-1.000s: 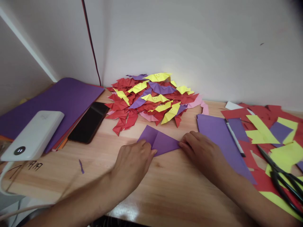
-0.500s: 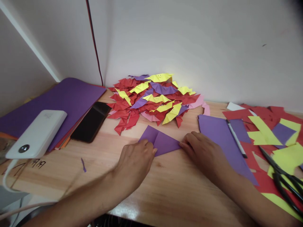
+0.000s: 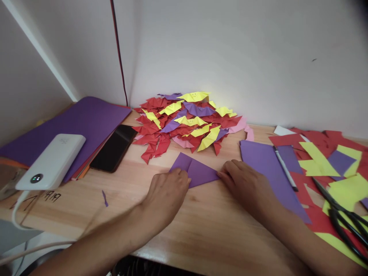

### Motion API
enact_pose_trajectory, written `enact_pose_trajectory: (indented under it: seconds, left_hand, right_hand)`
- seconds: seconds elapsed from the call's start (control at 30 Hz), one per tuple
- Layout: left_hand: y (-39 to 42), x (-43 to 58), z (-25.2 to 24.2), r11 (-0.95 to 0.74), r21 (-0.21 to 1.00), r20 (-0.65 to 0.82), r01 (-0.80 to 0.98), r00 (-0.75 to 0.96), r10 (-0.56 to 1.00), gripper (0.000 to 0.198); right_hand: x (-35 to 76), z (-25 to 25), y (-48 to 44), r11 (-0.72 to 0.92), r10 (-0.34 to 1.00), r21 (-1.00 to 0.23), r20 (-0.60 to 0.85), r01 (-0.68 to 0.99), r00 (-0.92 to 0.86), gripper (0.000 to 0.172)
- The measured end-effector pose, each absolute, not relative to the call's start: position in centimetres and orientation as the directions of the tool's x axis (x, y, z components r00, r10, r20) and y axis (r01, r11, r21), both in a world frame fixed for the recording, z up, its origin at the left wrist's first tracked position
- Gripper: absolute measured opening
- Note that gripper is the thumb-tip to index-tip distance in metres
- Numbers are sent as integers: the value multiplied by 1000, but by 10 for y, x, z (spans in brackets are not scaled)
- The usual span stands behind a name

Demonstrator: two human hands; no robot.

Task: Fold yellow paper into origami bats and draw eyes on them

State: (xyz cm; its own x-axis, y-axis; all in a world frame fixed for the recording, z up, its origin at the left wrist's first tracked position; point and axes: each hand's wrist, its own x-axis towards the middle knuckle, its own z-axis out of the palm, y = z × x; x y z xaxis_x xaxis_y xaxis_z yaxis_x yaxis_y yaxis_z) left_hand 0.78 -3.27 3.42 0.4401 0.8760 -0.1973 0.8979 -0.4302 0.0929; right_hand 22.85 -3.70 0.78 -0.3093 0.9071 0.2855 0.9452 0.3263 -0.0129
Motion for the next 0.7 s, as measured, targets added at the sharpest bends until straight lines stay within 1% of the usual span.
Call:
enact_pose_trajectory:
  seconds: [0.07, 0.13, 0.27, 0.33, 0.4, 0.7]
  left_hand:
    - [-33, 8, 33, -431, 90, -186, 898, 441, 878, 27]
    - [-32, 8, 32, -429, 84, -174, 899, 438, 882, 27]
    - [-31, 9, 32, -434, 66, -176, 899, 438, 882, 25]
    - [-31, 9, 32, -436, 61, -179, 898, 439, 880, 26]
    - [-31, 9, 33, -436, 60, -182, 898, 439, 880, 27]
    - [-29, 10, 39, -424, 61, -213, 904, 427, 879, 29]
  right_hand:
    - [229, 9, -36, 303, 923, -34, 259, 952, -285, 25]
    - [231, 11, -36, 271, 946, -87, 207, 959, -248, 24]
    - [237, 20, -37, 237, 971, -304, 41, 923, -236, 22]
    - [239, 23, -37, 223, 971, -364, 5, 904, -238, 20]
    - [239, 23, -38, 205, 976, -364, 6, 908, -218, 19]
    - [231, 21, -36, 173, 985, -226, 17, 959, -174, 20]
